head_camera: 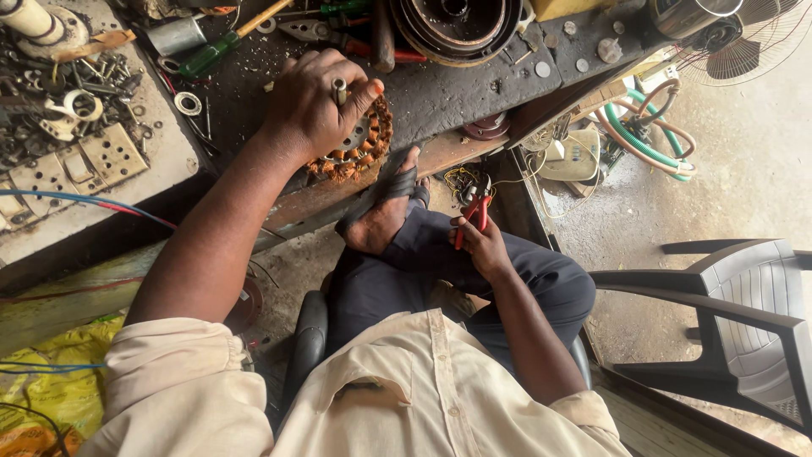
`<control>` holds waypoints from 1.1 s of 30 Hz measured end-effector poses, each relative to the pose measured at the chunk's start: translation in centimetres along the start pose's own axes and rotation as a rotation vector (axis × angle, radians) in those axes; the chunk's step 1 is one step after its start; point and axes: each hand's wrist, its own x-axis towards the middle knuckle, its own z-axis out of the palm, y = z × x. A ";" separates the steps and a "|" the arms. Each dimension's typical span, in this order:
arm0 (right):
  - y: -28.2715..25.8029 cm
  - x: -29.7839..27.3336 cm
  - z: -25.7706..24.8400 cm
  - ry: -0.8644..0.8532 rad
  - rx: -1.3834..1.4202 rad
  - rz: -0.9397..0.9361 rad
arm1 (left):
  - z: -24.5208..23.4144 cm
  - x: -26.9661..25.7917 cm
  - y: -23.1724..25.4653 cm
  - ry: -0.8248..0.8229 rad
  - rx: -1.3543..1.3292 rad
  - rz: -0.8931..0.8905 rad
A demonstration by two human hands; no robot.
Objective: The person uses red-handled pliers to trim and adjust copper windings on a circular stator assembly. They repeatedly rotate the stator, cut protruding wire ends, and occasionally inspect the coils with their fingers.
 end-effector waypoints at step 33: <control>-2.3 1.3 -0.4 -0.021 0.447 0.270 | -1.5 -0.2 0.4 -0.162 -0.113 -0.168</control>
